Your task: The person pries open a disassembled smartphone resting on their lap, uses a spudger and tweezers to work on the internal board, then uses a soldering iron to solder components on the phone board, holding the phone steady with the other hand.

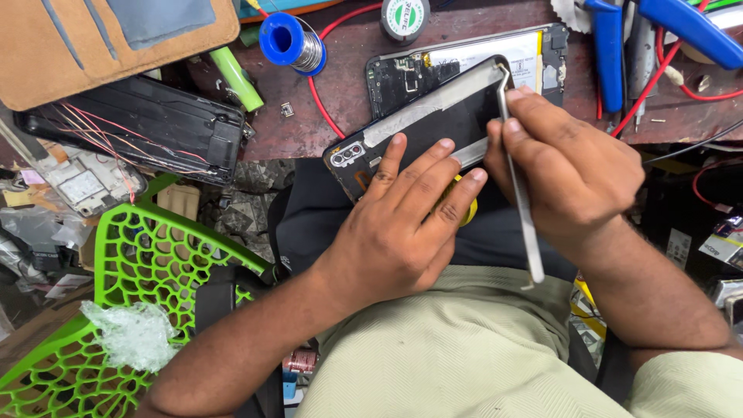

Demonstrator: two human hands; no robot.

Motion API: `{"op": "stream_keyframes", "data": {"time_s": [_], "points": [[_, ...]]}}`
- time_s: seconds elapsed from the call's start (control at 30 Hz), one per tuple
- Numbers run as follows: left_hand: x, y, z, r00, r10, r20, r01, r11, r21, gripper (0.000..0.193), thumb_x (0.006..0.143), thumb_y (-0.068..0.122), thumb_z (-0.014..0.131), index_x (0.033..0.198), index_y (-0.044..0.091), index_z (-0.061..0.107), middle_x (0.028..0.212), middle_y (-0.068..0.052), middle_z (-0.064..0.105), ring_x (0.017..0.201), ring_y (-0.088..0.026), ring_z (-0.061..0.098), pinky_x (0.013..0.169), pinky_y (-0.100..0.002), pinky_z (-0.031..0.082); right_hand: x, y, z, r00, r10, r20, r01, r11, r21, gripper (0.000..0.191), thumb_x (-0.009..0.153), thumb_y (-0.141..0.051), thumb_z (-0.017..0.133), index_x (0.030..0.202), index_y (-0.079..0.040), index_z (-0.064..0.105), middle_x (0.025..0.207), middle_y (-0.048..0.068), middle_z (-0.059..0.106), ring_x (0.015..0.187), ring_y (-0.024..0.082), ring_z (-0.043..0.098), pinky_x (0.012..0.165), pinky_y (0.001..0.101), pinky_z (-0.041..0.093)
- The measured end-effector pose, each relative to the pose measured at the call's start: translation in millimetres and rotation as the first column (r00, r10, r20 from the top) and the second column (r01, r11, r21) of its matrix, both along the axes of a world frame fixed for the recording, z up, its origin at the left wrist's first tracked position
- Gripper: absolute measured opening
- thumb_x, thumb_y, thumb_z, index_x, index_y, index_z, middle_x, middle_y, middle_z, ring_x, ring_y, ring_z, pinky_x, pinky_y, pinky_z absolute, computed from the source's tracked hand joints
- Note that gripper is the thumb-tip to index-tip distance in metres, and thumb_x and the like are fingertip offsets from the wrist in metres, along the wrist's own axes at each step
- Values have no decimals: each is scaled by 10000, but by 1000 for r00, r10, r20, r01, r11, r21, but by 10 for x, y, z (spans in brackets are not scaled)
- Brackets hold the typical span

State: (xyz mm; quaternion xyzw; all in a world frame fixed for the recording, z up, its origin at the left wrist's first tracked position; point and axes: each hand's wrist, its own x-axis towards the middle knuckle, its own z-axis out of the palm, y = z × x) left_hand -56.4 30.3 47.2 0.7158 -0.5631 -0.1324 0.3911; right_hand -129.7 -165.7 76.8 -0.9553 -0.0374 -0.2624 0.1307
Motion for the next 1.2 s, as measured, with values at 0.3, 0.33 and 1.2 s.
{"op": "stream_keyframes", "data": {"time_s": [0.3,0.33,1.2], "points": [[77,-7,44,981,82,-173,-95,993,-65,614,912,82,748,1484,23,532,1432,-183,538,1458,-377,528,1285,-582,394,-237,-152,-128,997,-77,-9,76,957,280,238,939,104,822,934,57,590,1034,268,735,869,303,764,744,344,610],[82,-3,46,977,94,-192,-109,991,-72,609,927,84,749,1492,25,527,1450,-177,534,1451,-367,531,1279,-559,396,-261,-152,-148,995,-97,-27,101,943,318,228,954,103,818,951,52,596,1049,264,738,864,283,761,737,324,601],[125,66,-258,550,-139,-824,-184,942,-282,479,1111,-126,601,1470,66,349,1652,-174,379,1539,-244,356,1318,-373,301,-247,-20,6,979,200,-26,-137,752,645,270,770,33,871,981,46,704,960,212,726,851,264,749,743,322,624]]}}
